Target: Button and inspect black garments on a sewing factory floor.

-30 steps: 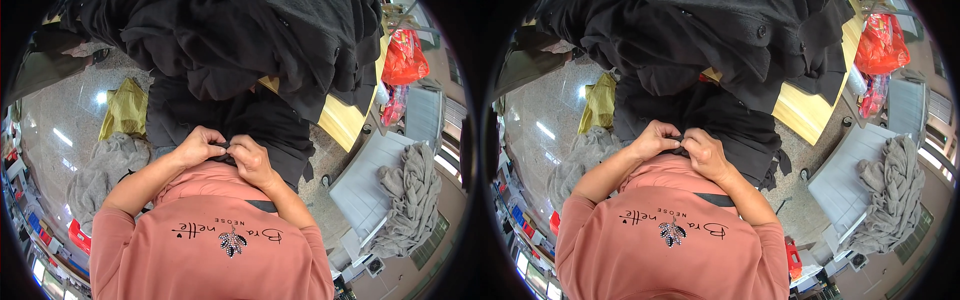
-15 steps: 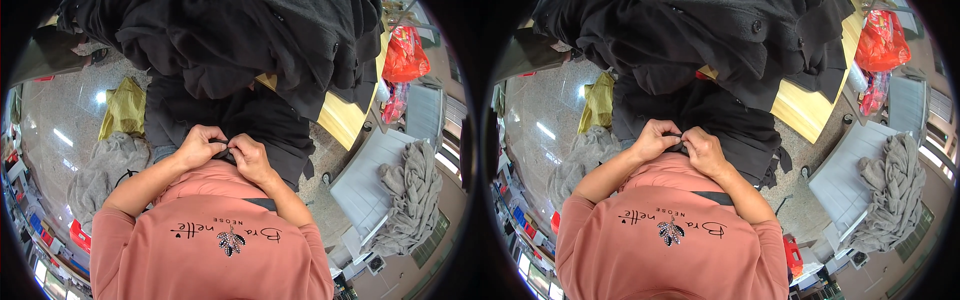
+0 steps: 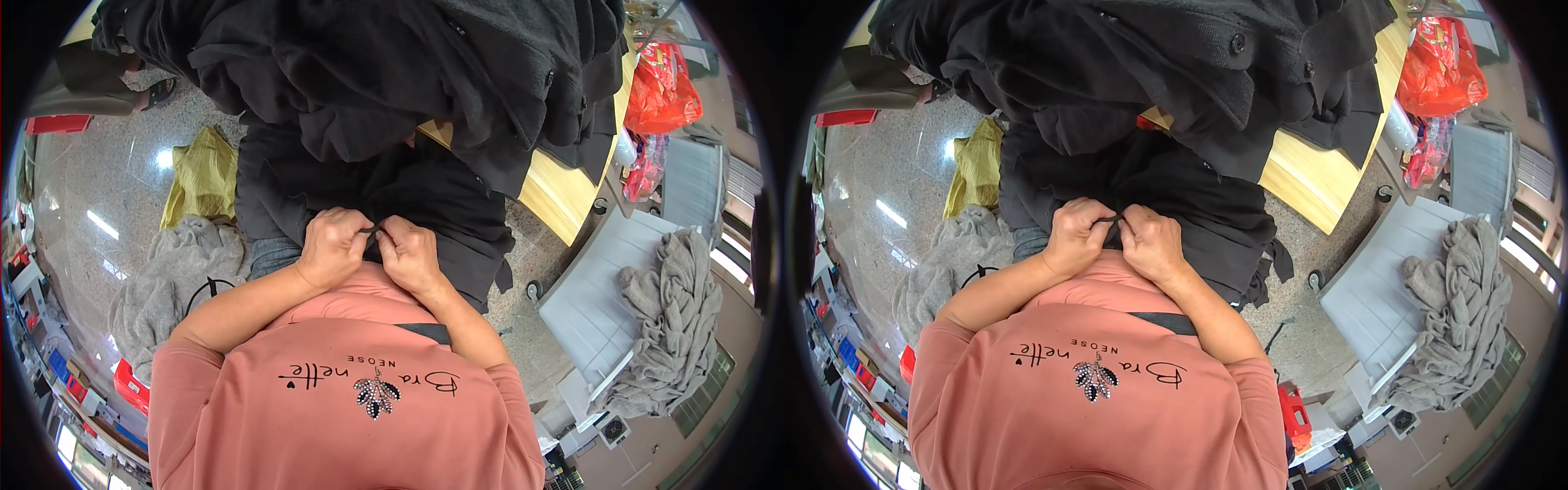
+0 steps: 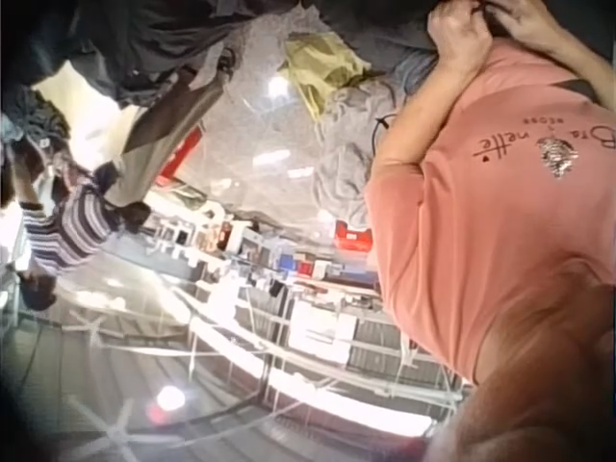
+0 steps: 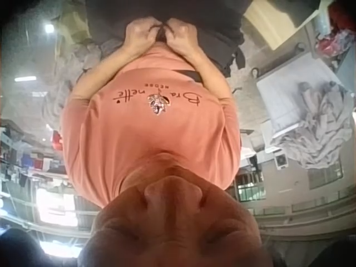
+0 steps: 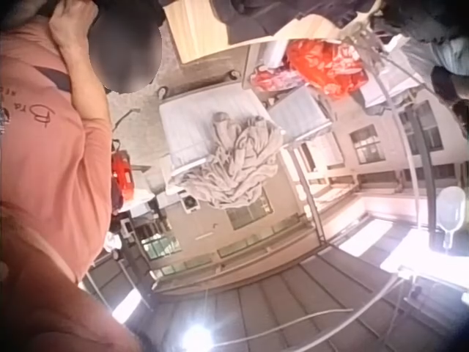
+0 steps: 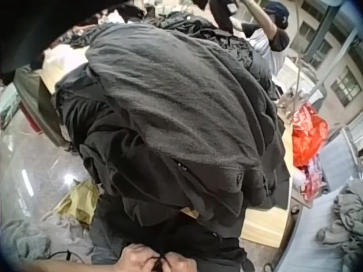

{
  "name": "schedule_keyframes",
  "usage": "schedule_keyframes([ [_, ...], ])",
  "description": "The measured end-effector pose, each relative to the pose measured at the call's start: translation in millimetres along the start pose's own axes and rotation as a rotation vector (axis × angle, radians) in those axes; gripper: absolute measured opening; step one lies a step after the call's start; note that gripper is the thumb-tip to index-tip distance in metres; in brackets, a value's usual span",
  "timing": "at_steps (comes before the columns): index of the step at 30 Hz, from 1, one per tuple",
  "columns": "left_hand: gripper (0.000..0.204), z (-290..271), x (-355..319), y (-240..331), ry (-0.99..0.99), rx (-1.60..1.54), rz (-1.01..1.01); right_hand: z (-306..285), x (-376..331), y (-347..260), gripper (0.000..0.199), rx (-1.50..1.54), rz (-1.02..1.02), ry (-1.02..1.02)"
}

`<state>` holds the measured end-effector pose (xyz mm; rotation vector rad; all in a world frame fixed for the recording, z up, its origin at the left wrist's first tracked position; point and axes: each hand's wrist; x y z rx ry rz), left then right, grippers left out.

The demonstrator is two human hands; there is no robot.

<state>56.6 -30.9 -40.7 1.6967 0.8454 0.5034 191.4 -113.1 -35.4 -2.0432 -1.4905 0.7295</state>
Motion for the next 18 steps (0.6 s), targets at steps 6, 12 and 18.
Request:
schedule_keyframes([
  [6,0.004,5.3,4.7,3.6,-0.010,0.080,0.098,2.4,1.1,1.6,0.003,-0.139,0.021,0.087],
  [12,0.009,-11.4,20.6,8.7,-0.245,0.160,0.140,-13.4,-6.4,6.9,0.006,0.037,0.182,0.213],
  [18,0.010,-34.9,38.9,-7.2,-0.352,0.107,0.103,-21.4,-7.3,26.8,0.011,0.036,0.348,0.123],
])
Point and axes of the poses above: each hand's wrist, its own x-axis towards the middle knuckle, its own z-axis out of the palm, y = z × x, and after that the axes turned 9 degrees about -x, right-handed
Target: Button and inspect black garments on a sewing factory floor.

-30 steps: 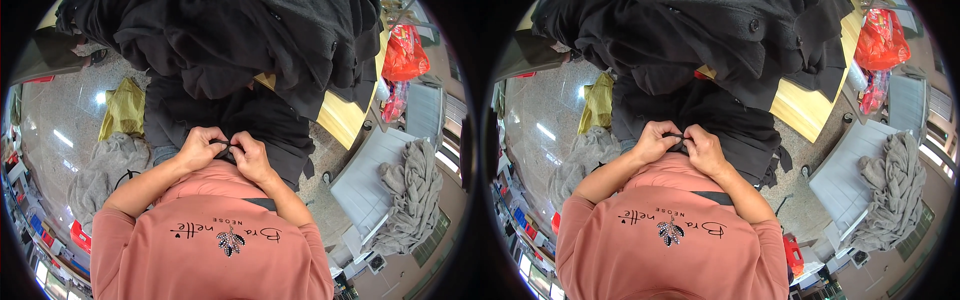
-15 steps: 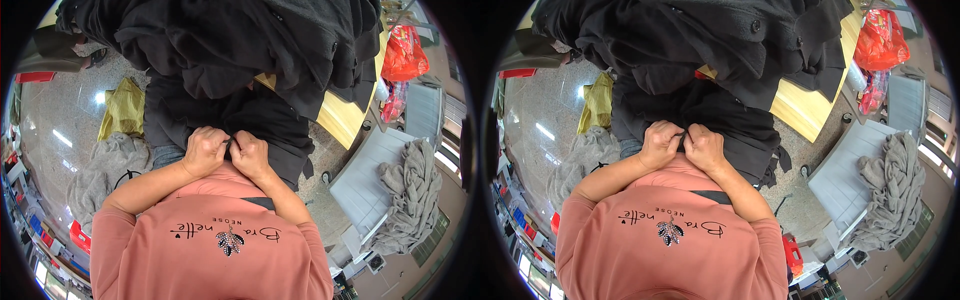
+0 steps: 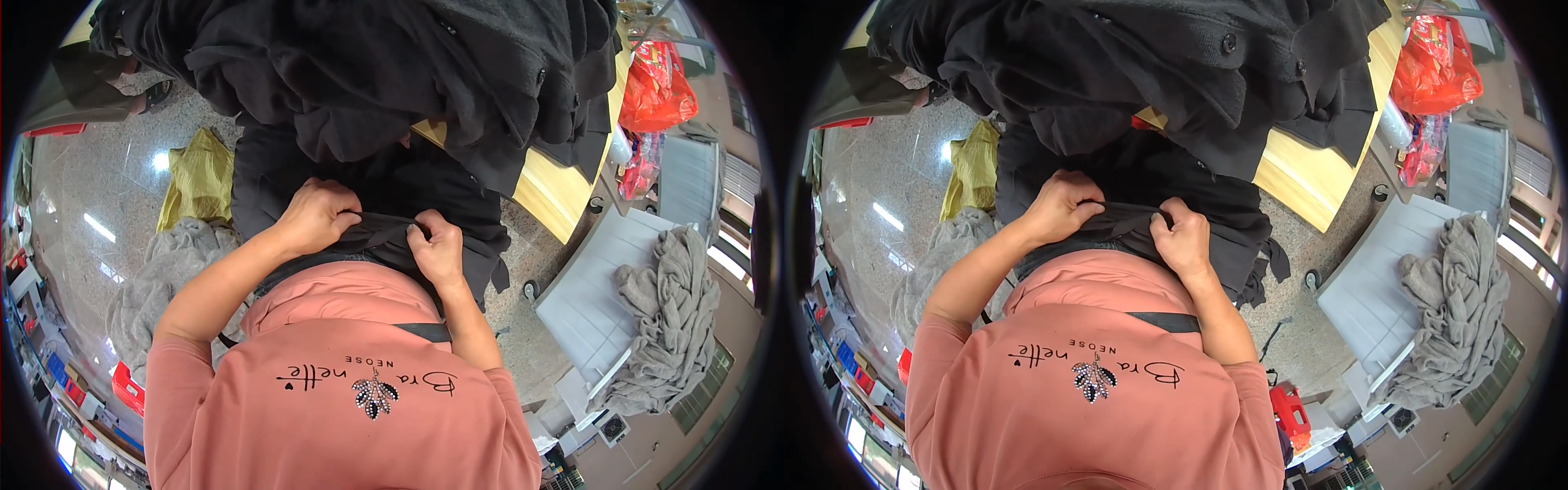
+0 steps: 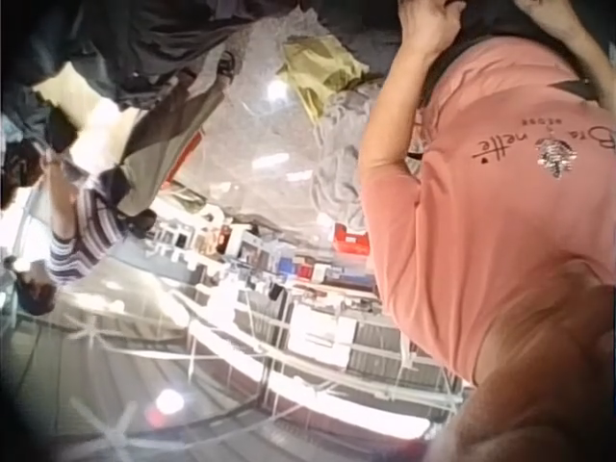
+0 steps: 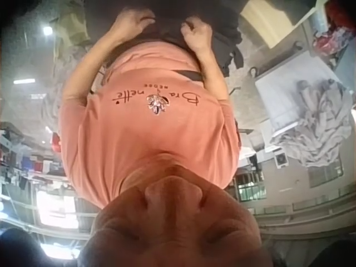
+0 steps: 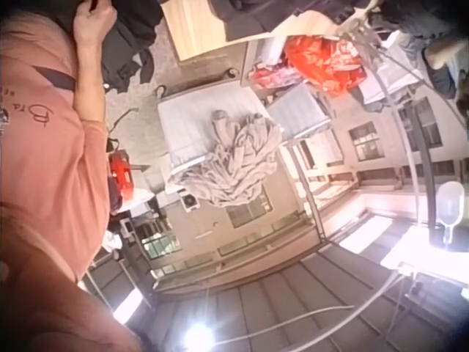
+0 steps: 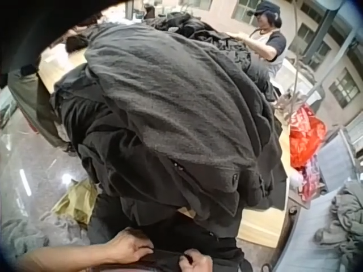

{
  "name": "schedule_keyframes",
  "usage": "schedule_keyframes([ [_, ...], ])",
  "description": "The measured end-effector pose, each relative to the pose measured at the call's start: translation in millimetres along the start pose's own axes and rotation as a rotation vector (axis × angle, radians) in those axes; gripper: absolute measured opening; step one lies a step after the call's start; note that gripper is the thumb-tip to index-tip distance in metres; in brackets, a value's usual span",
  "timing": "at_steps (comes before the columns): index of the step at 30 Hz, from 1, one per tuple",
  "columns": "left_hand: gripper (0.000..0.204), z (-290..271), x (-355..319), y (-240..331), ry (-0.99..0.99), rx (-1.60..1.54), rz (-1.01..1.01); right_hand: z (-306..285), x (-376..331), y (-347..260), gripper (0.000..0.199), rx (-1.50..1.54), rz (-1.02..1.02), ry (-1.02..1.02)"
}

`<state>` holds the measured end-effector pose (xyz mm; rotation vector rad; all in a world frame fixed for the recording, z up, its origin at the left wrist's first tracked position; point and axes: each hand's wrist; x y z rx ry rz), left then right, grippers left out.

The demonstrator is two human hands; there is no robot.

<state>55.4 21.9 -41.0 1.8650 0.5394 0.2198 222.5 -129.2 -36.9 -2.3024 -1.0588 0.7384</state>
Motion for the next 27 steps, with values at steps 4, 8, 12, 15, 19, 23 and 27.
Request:
schedule_keyframes([
  [4,0.013,14.9,0.8,-4.7,-0.004,-0.116,-0.159,3.0,2.3,-7.1,0.018,-0.249,-0.223,0.100],
  [8,0.017,21.6,2.2,-9.9,0.037,-0.135,-0.191,-3.4,0.1,-10.1,0.031,-0.236,-0.907,0.107],
  [12,0.018,13.5,3.4,-8.2,-0.072,-0.098,-0.349,15.2,5.3,-13.5,0.026,-0.291,-0.929,-0.135],
  [15,0.017,10.3,4.0,-9.8,-0.131,-0.023,-0.215,19.9,13.8,1.8,0.016,-0.408,-0.848,-0.208],
  [19,0.017,14.5,-3.0,-18.6,-0.014,0.162,0.115,30.5,15.7,9.8,0.021,-0.137,-0.709,-0.200],
  [23,0.015,5.0,0.4,-5.6,0.022,-0.085,0.092,7.2,19.6,3.1,0.023,0.597,-0.107,-0.563],
  [27,0.009,-3.4,3.5,15.1,-0.051,-0.450,-0.288,-0.1,15.4,9.4,0.031,1.145,0.027,-0.675],
])
Point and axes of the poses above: each hand's wrist, its own x-axis towards the middle knuckle, its own z-axis out of the palm, y = z × x, and after that the axes turned 9 degrees about -x, right-handed
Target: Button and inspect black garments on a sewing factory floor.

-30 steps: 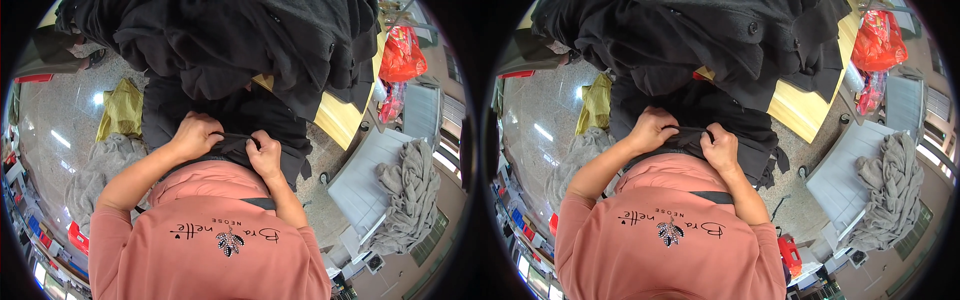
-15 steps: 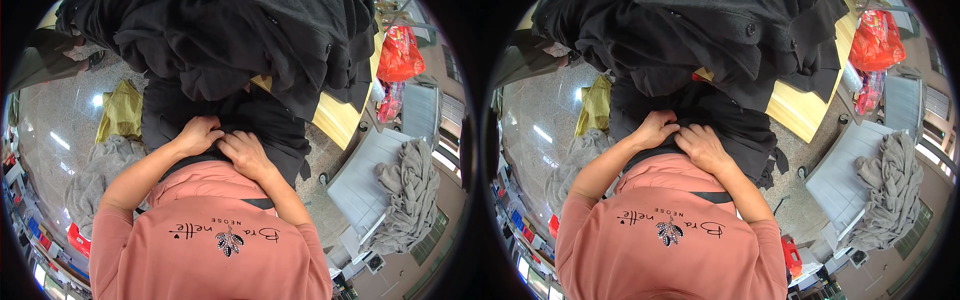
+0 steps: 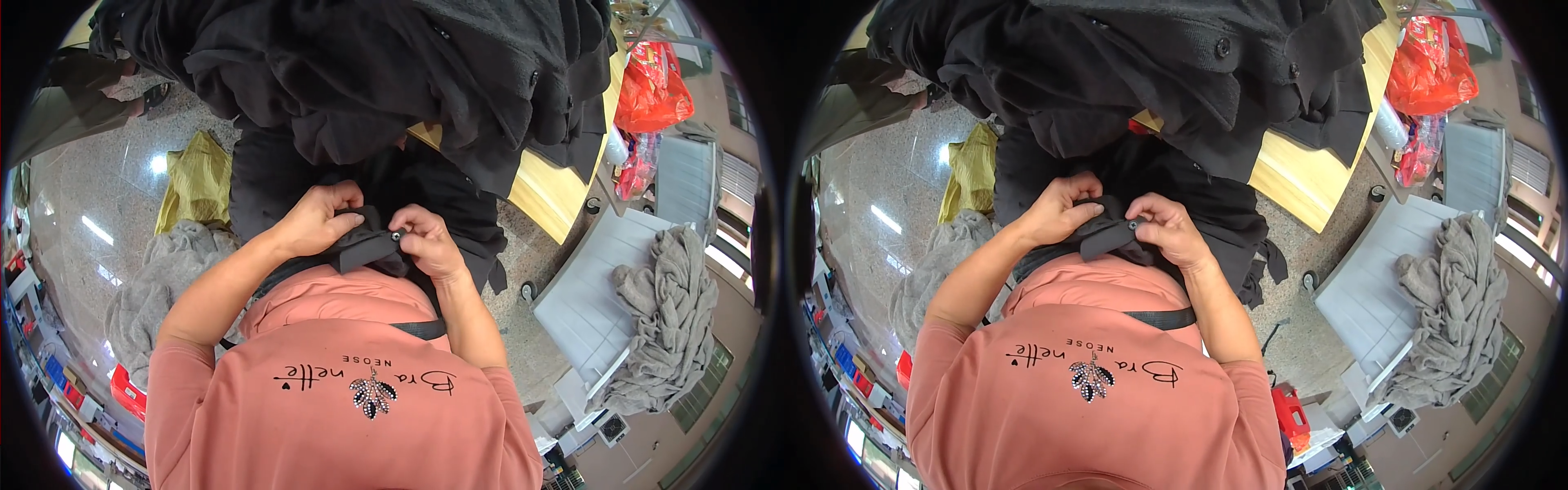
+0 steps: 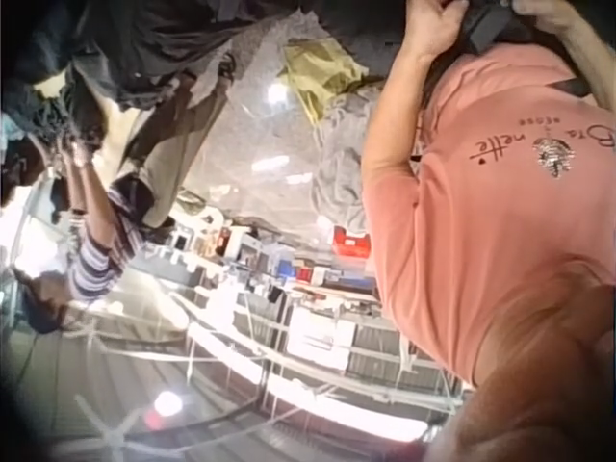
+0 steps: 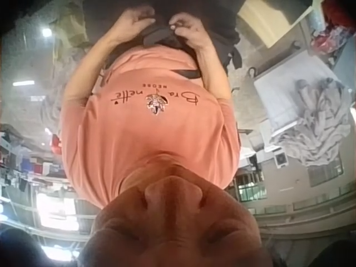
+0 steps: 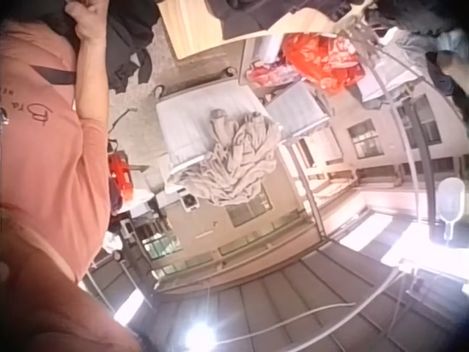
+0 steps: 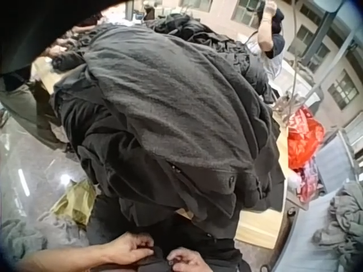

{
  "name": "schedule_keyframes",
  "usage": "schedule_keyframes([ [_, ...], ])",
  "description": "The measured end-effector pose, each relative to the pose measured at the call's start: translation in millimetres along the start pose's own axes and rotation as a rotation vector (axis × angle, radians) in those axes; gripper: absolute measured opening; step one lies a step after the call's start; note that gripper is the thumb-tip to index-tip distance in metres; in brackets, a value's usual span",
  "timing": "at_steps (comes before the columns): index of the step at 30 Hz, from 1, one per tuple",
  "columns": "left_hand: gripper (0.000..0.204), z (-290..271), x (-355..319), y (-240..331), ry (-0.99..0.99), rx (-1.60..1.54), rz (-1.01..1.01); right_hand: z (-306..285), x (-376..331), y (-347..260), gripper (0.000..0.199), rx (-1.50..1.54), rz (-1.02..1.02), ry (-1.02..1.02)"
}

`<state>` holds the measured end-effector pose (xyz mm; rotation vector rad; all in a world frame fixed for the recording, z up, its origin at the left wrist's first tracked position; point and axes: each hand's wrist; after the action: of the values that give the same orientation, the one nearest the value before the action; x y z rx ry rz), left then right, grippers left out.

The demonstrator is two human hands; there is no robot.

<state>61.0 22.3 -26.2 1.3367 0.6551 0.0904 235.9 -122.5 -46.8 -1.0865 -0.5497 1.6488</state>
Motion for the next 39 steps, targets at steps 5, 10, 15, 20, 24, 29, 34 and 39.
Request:
schedule_keyframes([
  [5,0.011,4.3,-2.3,-15.9,0.087,-0.054,-0.125,7.9,-6.2,-0.3,0.027,-0.248,-0.014,0.090],
  [10,0.007,1.8,-9.0,-19.1,0.016,-0.385,-0.197,1.1,-4.8,8.6,0.024,-0.469,-0.169,0.125],
  [15,0.009,-6.0,-20.3,-13.7,-0.021,-0.613,-0.288,5.9,-3.7,3.2,0.024,-0.696,-0.188,0.050],
  [20,0.010,5.4,-19.6,-18.1,0.060,-0.793,-0.339,20.5,0.2,-2.4,0.035,-0.981,-0.305,0.050],
  [24,0.008,9.7,-11.7,-16.4,0.061,-0.608,-0.364,24.9,-9.7,-4.3,0.034,-0.963,-0.414,0.204],
  [29,0.005,15.3,-5.7,-10.3,-0.073,-0.264,-0.314,35.7,-3.4,-6.5,0.022,-1.113,-0.762,0.179],
  [34,0.004,16.0,-6.6,-9.8,-0.123,-0.261,-0.254,51.7,-4.9,-21.8,0.016,-1.413,-0.970,0.100],
  [39,0.007,14.3,-5.2,-9.7,-0.201,-0.380,-0.295,48.8,-2.4,-15.1,0.021,-1.402,-0.961,0.082],
])
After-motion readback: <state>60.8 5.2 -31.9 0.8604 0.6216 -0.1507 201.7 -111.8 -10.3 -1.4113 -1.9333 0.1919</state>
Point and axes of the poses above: each hand's wrist, its own x-axis towards the middle knuckle, its own z-axis out of the palm, y = z × x, and after that the axes turned 9 degrees about -x, right-handed
